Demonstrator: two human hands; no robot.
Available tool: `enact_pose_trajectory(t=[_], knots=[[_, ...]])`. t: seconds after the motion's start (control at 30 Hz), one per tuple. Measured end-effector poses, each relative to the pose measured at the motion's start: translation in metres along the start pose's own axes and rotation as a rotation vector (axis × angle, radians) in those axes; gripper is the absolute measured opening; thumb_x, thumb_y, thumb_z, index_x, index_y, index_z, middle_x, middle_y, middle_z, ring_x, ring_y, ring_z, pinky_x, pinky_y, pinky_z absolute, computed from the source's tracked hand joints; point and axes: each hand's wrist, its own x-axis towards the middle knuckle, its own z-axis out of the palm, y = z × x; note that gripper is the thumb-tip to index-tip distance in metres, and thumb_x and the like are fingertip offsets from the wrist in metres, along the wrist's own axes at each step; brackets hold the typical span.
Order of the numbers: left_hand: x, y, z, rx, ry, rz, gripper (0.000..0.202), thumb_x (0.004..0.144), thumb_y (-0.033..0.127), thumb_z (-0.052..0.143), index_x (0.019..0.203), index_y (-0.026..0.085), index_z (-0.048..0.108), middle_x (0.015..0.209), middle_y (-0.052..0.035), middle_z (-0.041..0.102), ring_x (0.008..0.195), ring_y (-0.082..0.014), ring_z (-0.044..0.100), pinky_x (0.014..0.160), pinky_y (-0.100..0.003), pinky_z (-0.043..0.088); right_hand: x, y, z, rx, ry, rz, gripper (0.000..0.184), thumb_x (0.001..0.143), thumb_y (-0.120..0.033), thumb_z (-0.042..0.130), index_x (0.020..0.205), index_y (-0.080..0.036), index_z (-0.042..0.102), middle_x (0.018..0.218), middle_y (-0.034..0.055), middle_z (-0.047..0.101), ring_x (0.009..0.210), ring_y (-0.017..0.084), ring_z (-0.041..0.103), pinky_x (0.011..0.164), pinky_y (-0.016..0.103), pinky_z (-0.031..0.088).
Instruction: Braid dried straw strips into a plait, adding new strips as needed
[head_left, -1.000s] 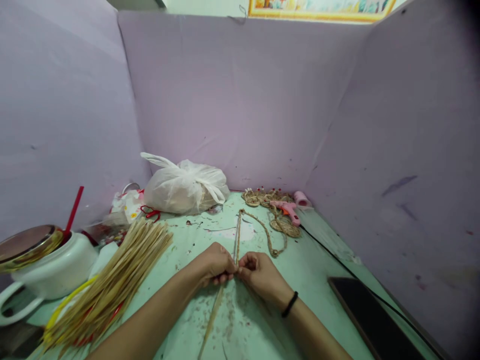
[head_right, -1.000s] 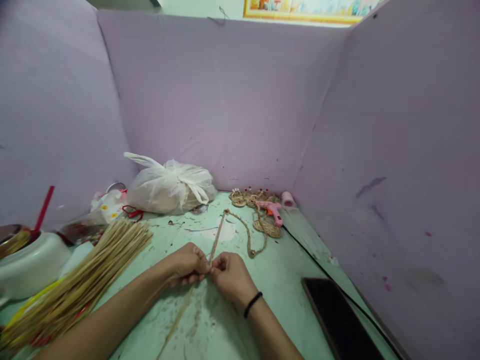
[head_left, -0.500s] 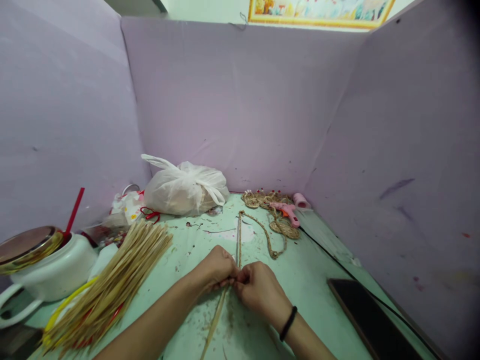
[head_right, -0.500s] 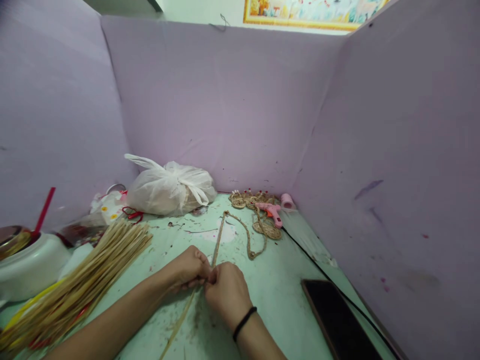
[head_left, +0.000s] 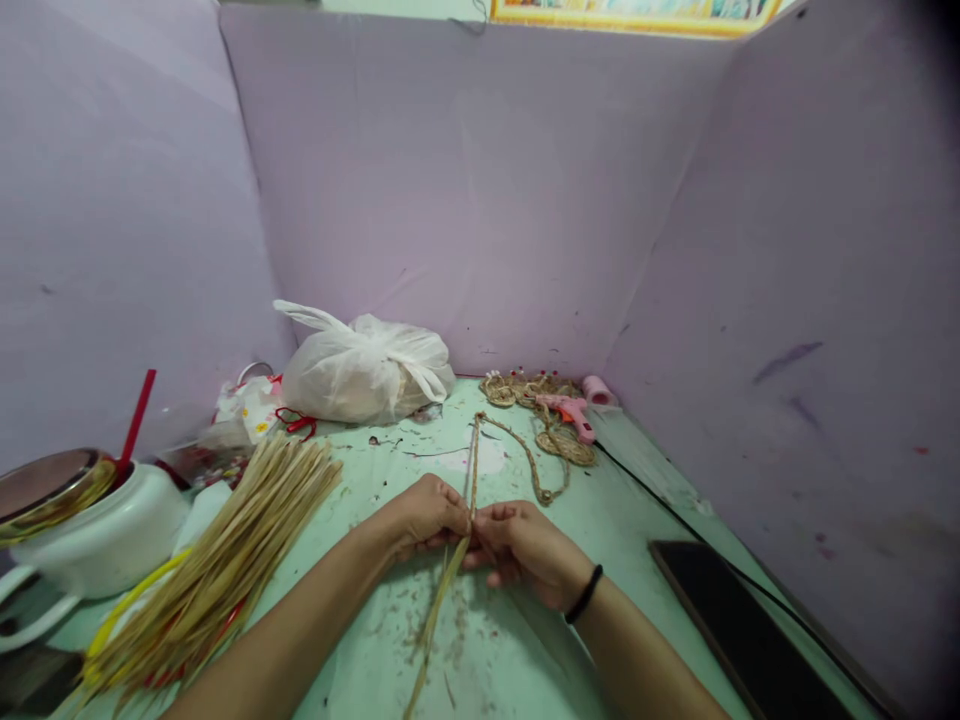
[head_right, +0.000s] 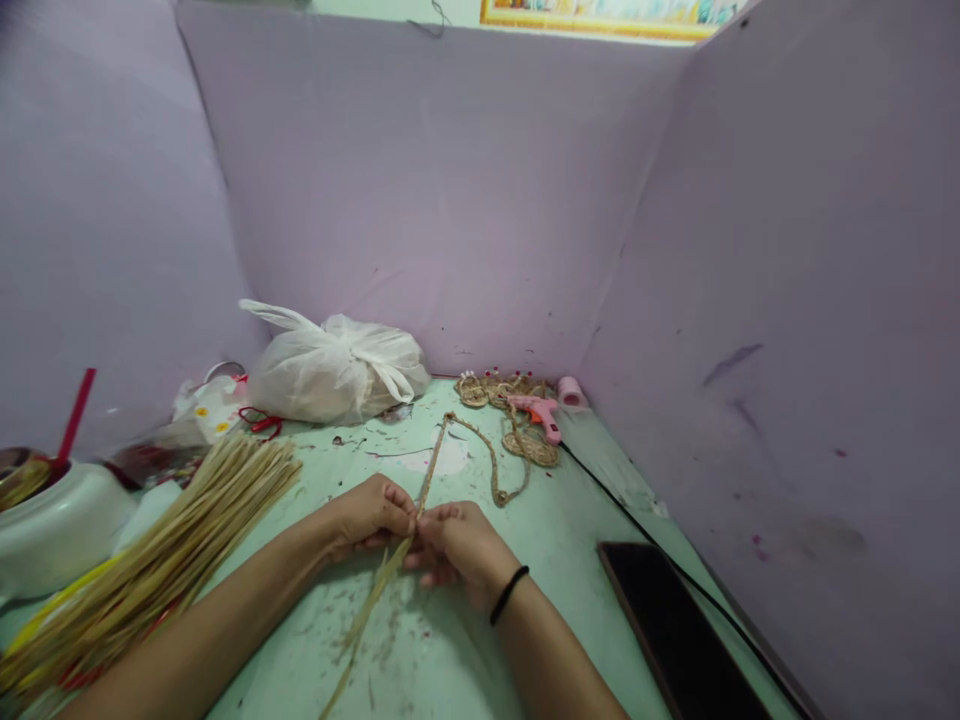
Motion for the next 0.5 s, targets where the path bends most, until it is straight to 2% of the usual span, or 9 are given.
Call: enact_pose_trajectory(t=[0.13, 0.23, 0.37, 0.5], knots=[[0.002, -0.003, -0.003, 0.03, -0.027, 0.009, 0.004, 0.049, 0.017, 0.053, 0.049, 0.013, 0.053, 0.033, 0.0056, 0.039, 0.027, -0.0042, 0.024, 0.029, -0.019, 0.011, 0.008, 0.009, 0.001, -0.114, 0.087, -0.068, 0.018, 0.067, -0.013, 0.05, 0.049, -0.014, 0.047, 0.042, -0.0024, 0.048, 0.032, 0.004, 0.039, 0.031, 0.016, 0.03], [0.0, 0.0, -0.005, 0.128, -0.011, -0.022, 0.006, 0.05, 0.018, 0.053, 0.053, 0.013, 0.056, 0.035, 0.0054, 0.04, 0.028, -0.0054, 0.026, 0.03, -0.02, 0.013, 0.017, 0.016, -0.004, -0.171, 0.107, -0.138, 0.016, 0.062, -0.013, 0.052, 0.047, -0.014, 0.047, 0.037, -0.0047, 0.044, 0.029, 0.003, 0.031, 0.029, 0.016, 0.021], [-0.009, 0.009, -0.001, 0.405, 0.111, -0.103, 0.007, 0.053, 0.018, 0.052, 0.047, 0.014, 0.053, 0.037, 0.0028, 0.043, 0.032, -0.0063, 0.029, 0.035, -0.021, 0.02, 0.021, 0.022, -0.004, -0.159, 0.095, -0.148, 0.012, 0.058, -0.013, 0.05, 0.047, -0.014, 0.049, 0.038, -0.0041, 0.047, 0.03, 0.003, 0.032, 0.03, 0.016, 0.021], [-0.019, 0.015, 0.019, 0.721, 0.313, -0.054, 0.007, 0.055, 0.019, 0.053, 0.05, 0.014, 0.056, 0.047, -0.0017, 0.049, 0.047, -0.0135, 0.046, 0.045, -0.023, 0.03, 0.02, 0.023, 0.002, -0.086, 0.116, -0.133, 0.007, 0.055, -0.013, 0.046, 0.049, -0.015, 0.05, 0.038, -0.0031, 0.049, 0.031, 0.004, 0.036, 0.031, 0.017, 0.02]])
